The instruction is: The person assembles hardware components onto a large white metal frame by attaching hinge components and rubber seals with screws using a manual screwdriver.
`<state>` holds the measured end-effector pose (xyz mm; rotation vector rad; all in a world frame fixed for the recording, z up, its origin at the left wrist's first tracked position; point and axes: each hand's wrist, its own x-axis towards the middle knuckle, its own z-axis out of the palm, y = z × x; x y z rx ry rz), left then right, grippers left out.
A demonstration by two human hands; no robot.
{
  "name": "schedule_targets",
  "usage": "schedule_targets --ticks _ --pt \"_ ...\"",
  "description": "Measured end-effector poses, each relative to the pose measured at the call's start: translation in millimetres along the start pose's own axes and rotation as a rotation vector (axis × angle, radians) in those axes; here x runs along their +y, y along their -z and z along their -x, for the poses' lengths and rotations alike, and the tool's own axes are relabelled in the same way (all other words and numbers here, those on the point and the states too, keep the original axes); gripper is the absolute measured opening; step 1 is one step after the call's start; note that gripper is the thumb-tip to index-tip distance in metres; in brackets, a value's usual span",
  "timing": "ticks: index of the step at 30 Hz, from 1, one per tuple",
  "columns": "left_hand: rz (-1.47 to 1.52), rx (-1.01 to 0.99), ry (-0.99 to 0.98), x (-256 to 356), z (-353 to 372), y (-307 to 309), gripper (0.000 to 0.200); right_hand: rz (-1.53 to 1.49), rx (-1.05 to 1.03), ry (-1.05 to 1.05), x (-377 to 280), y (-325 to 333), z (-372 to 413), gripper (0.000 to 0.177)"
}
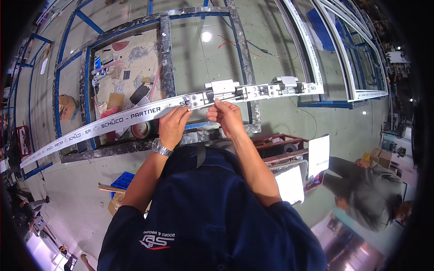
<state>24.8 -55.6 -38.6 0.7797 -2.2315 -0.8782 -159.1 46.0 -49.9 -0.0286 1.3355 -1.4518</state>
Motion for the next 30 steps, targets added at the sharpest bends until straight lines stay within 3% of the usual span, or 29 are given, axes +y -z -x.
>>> schedule_targets --ticks 1,4,7,10,11,14,18,23,26,30 --pt "-0.042 -0.002 -0.058 3.4 -3.0 4.6 0.017 -0.003 -0.003 0.006 0.1 0.3 -0.1 0.025" --pt "0.434 -0.104 0.427 -4.4 3.1 1.4 0.016 -0.019 -0.009 0.032 0.2 3.8 -1.4 0.026" --pt "1.050 -0.397 1.028 -7.2 -8.6 14.8 0.019 -0.070 -0.031 0.051 5.2 3.6 -2.9 0.025" --pt "0.836 -0.262 0.748 -3.9 -6.1 0.5 0.020 -0.117 -0.023 0.059 0.9 1.5 -0.6 0.024" --pt "0.527 -0.195 0.549 -0.8 -3.4 -2.0 0.017 -0.105 -0.001 0.060 -2.0 0.3 -0.5 0.024" --pt "0.072 -0.065 0.096 5.3 -8.1 8.7 0.017 -0.089 0.022 0.057 -0.7 2.5 -1.8 0.024" --pt "0.842 -0.278 1.119 -6.4 -11.4 14.7 0.029 -0.149 -0.078 0.075 1.3 10.7 -4.7 0.024" --pt "1.095 -0.359 1.109 -13.7 -7.4 16.2 0.030 -0.207 -0.092 0.094 2.1 10.8 -4.2 0.023" --pt "1.147 -0.264 1.034 -19.9 0.0 7.2 0.027 -0.233 -0.067 0.084 2.7 8.3 -3.3 0.022" --pt "1.274 -0.263 1.215 -18.5 -6.8 7.9 0.019 -0.218 -0.069 0.106 3.8 9.4 -4.4 0.019"
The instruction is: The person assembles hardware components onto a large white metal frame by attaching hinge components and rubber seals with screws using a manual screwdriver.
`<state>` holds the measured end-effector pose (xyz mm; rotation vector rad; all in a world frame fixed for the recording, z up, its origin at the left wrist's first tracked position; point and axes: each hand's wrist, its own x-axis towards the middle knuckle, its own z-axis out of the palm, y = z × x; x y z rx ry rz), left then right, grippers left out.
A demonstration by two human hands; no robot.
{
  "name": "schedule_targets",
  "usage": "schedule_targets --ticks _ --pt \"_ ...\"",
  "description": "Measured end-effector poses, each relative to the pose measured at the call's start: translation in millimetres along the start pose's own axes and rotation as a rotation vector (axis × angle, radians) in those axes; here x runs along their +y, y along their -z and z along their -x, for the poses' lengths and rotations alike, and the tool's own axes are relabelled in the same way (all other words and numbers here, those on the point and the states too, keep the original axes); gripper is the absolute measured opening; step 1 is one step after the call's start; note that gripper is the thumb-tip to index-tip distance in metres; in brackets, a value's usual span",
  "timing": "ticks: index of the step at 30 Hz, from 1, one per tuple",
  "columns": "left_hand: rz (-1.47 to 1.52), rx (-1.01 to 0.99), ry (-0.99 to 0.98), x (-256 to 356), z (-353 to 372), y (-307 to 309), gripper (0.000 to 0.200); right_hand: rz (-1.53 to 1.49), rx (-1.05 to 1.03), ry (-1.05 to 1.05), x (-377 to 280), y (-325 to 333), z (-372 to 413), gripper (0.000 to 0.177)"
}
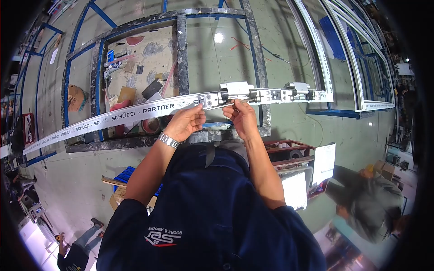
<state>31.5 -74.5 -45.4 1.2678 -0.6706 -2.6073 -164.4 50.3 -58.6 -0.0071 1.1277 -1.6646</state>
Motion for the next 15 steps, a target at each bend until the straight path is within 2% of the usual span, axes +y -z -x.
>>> schedule_targets --ticks 2,3,6,7,10,11,14,15 --pt "0.013 -0.058 0.026 1.8 -1.9 -2.1 0.017 -0.016 0.009 0.012 1.1 0.4 0.3 0.018" --pt "-0.048 -0.065 -0.036 3.4 -0.8 -7.5 0.016 -0.024 0.009 0.018 1.3 -0.6 -0.4 0.018" --pt "-0.702 0.108 -0.605 1.0 0.4 -24.1 0.021 -0.002 0.062 0.011 -0.5 -0.9 -0.3 0.018" --pt "-1.241 0.198 -1.098 6.8 6.0 -24.6 0.027 0.003 0.087 0.014 -2.3 -0.2 -1.1 0.017" --pt "-0.978 0.193 -1.022 8.4 19.3 -40.5 0.027 0.008 0.075 0.033 -5.2 -1.7 -0.2 0.016" --pt "-0.796 0.225 -0.866 0.4 13.8 -32.8 0.030 0.003 0.055 0.036 -3.8 0.0 -1.2 0.016" --pt "-0.520 0.019 -0.218 7.4 -0.2 -2.5 0.028 -0.023 0.047 0.057 5.1 8.4 -4.9 0.015" --pt "-0.552 0.006 -0.269 5.9 2.2 -7.1 0.026 -0.023 0.057 0.056 3.0 4.1 -2.2 0.015"
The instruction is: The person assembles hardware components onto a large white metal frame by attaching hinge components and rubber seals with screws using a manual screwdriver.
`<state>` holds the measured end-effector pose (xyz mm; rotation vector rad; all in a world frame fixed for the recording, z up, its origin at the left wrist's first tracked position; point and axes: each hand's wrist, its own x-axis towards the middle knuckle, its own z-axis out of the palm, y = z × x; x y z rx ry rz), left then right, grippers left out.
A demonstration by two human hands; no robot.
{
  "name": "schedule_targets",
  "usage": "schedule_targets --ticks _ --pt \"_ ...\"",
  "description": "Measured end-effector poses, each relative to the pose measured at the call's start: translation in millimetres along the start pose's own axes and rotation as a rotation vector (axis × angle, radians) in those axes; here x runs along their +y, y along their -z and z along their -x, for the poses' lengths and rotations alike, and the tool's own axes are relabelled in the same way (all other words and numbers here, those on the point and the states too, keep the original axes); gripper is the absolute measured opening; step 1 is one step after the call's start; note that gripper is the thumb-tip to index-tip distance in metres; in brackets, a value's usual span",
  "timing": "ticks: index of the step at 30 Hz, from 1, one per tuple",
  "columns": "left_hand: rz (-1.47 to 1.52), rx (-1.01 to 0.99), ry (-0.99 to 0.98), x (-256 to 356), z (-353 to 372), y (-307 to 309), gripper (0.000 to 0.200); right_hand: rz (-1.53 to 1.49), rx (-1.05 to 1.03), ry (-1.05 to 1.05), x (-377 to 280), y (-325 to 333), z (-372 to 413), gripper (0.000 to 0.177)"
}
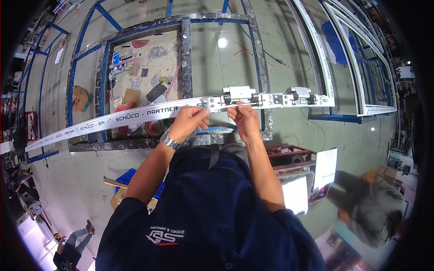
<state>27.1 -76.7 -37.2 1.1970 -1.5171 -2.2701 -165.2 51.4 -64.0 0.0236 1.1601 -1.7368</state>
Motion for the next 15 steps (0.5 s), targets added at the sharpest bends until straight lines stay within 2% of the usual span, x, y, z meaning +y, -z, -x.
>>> schedule_targets --ticks 3,4,7,10,13,14,15 --pt "-0.508 0.184 -0.384 8.5 6.7 -11.2 0.023 -0.043 0.004 -0.006 -1.4 -1.1 0.8 0.014" --pt "-0.763 0.294 -0.758 4.4 3.2 -8.4 0.024 -0.013 0.010 -0.010 -2.9 -1.8 0.2 0.014" --pt "-0.739 0.330 -0.634 5.2 11.5 -10.4 0.022 0.035 0.010 -0.023 -5.4 1.1 -1.2 0.014" --pt "-0.024 0.140 0.155 15.4 8.1 -6.3 0.023 -0.003 -0.017 -0.026 -7.1 1.1 -2.1 0.015" --pt "0.270 -0.018 0.071 7.2 1.9 -6.5 0.024 -0.041 -0.012 -0.038 -12.0 -6.1 2.9 0.014" --pt "0.187 0.012 -0.004 1.7 -3.2 -6.4 0.021 -0.054 -0.008 -0.043 -13.2 -7.2 4.7 0.014" --pt "-0.078 0.091 -0.221 6.3 -0.9 -9.6 0.021 -0.067 -0.003 -0.047 -14.6 -7.7 4.9 0.013"
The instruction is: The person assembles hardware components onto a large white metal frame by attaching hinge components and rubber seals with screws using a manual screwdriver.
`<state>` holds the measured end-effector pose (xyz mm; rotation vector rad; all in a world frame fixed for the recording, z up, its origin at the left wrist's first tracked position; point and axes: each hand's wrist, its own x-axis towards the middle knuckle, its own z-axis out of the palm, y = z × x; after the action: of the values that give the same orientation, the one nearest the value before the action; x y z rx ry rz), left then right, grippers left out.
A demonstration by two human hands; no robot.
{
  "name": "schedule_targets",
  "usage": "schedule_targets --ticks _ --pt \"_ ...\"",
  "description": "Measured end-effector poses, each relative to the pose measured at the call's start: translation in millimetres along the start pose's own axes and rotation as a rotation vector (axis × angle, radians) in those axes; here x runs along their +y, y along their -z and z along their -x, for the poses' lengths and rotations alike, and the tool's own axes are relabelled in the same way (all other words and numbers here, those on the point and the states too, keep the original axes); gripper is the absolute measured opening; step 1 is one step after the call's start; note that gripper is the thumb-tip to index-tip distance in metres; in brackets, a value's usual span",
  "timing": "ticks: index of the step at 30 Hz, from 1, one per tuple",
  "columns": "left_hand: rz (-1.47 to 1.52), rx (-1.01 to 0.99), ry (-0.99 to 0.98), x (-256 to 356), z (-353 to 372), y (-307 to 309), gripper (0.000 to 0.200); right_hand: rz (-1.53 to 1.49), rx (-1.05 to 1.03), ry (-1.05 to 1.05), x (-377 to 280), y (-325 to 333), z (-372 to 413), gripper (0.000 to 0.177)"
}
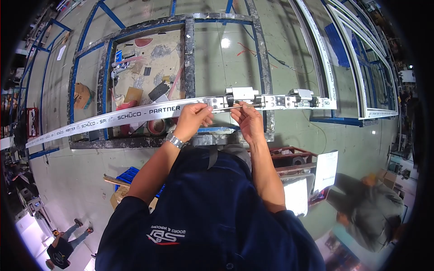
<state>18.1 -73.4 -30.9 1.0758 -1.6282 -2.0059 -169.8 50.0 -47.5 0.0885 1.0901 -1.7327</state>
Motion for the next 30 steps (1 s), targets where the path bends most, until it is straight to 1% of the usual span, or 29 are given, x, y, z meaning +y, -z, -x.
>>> schedule_targets --ticks 2,3,6,9,12,13,15,16,17,20,21,24,25,28,29,30 --pt "-0.526 0.115 -0.447 9.9 7.1 -4.6 0.023 0.082 0.059 -0.021 2.3 3.8 -3.1 0.012" --pt "-0.726 0.146 -0.676 5.2 6.1 -1.8 0.024 0.122 0.089 -0.032 3.4 4.4 -4.3 0.012" --pt "-0.328 0.132 -0.354 -5.9 11.9 -4.9 0.022 0.163 0.056 -0.012 1.3 7.9 -7.6 0.013" --pt "0.246 -0.010 0.266 -12.0 1.9 10.3 0.021 0.107 0.026 -0.001 3.0 8.5 -10.8 0.015" --pt "0.056 -0.033 0.051 -16.3 -1.1 6.3 0.021 0.036 0.035 -0.001 2.1 3.9 -8.4 0.014" --pt "-0.088 0.005 -0.085 -14.4 2.4 3.4 0.021 0.054 0.061 -0.007 1.3 3.3 -8.2 0.013" --pt "-0.233 0.089 -0.220 -11.8 6.4 -0.4 0.023 0.090 0.112 -0.024 -0.8 3.7 -8.5 0.011" --pt "-0.308 0.132 -0.286 -9.9 7.9 -1.6 0.025 0.077 0.094 -0.023 -1.3 4.4 -9.2 0.011" --pt "-0.223 0.155 -0.073 -6.9 7.2 -2.7 0.030 0.062 0.075 -0.021 -2.3 5.0 -10.7 0.012" --pt "0.192 0.059 0.423 1.0 -1.4 3.5 0.026 0.003 0.014 -0.008 -1.0 6.1 -10.0 0.018" --pt "0.297 0.021 0.392 -2.0 -3.4 3.6 0.024 -0.002 0.004 -0.003 -1.0 5.2 -8.9 0.020" --pt "0.177 0.037 0.083 -4.9 -8.2 1.2 0.020 0.028 0.032 -0.017 -4.4 0.7 -5.7 0.020" --pt "0.026 0.057 0.004 -3.6 -9.1 0.1 0.017 0.044 0.053 -0.026 -4.8 -0.7 -4.2 0.019" --pt "-0.613 0.179 -0.551 0.9 -5.3 2.0 0.019 0.098 0.086 -0.029 -1.8 5.7 -6.5 0.017" --pt "-0.558 0.142 -0.516 2.9 -3.2 3.1 0.019 0.097 0.084 0.000 -0.2 8.0 -7.1 0.017" --pt "-0.403 0.096 -0.405 2.8 -1.3 3.5 0.019 0.076 0.094 0.014 -1.0 6.7 -7.8 0.015"
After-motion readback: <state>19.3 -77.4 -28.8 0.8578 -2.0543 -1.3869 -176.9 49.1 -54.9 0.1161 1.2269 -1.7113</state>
